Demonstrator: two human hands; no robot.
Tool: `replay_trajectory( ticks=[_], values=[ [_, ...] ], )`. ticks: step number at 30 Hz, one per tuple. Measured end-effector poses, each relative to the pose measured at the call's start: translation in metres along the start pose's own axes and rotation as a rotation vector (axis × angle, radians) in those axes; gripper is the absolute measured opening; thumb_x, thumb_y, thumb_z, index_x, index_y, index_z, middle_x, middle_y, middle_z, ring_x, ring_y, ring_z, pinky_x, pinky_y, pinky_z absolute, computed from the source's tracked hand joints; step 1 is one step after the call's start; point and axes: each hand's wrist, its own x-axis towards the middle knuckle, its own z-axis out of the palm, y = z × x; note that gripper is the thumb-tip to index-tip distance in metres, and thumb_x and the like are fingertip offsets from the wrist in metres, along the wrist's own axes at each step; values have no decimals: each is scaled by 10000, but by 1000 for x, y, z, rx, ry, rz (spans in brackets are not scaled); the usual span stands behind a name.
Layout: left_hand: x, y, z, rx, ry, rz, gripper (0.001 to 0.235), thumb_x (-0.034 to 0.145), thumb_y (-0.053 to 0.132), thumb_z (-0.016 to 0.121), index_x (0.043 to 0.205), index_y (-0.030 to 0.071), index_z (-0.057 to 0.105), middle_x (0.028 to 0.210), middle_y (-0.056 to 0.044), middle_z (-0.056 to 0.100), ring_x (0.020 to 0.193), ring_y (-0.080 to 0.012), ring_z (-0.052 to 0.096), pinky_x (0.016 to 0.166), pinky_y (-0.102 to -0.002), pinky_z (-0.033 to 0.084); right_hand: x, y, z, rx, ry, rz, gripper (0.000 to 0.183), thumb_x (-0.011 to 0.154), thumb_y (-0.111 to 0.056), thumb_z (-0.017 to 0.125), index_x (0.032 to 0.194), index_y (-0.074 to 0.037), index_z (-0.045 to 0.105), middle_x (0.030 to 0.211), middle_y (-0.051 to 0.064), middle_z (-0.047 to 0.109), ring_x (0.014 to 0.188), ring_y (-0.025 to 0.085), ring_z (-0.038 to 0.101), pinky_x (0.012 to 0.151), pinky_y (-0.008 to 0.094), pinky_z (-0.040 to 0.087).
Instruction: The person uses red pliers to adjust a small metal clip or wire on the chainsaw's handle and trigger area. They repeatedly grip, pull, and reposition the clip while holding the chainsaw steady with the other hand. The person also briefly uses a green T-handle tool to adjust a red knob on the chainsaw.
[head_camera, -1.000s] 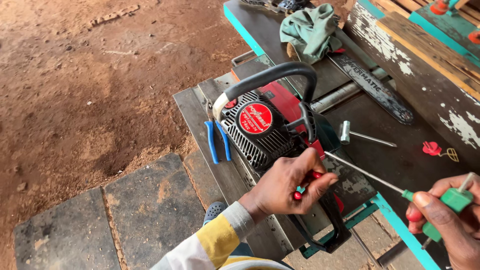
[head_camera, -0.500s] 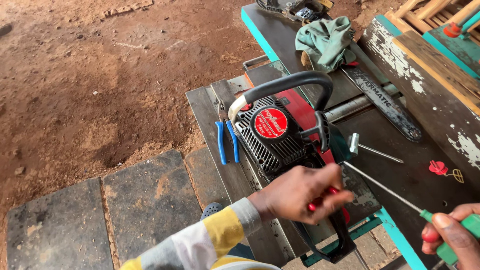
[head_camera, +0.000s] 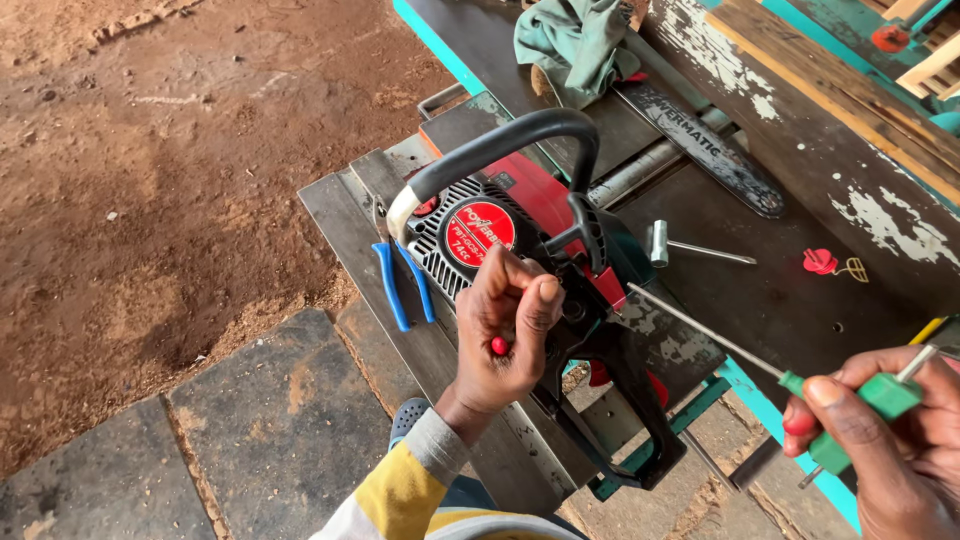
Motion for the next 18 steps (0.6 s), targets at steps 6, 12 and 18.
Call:
replay_trajectory(
  ticks=[6,12,18],
  values=[
    [0,4,1,10,13,-4,222,1090,163,613,965,33,483,846,16,557,761,-31,486,691,-190,439,0,7,1,-7,29,-21,154,1035,-45,644,1000,-4,500,721,175,634,633,234,649,617,379,570],
    [1,16,3,101,38,33,216,1090,148,610,964,17,495,850,-1,582,767,-30,503,694,-190,447,4,12,2,-11,13,1,182,1053,-51,651,983,3,491,735,180,619,656,230,652,622,387,576],
    [1,23,3,170,49,70,212,1090,138,608,964,14,491,824,-11,581,750,-22,492,675,-187,437,7,8,9,-56,-65,21,138,1008,-72,644,1011,-27,514,755,175,664,662,222,677,603,374,603]
  ],
)
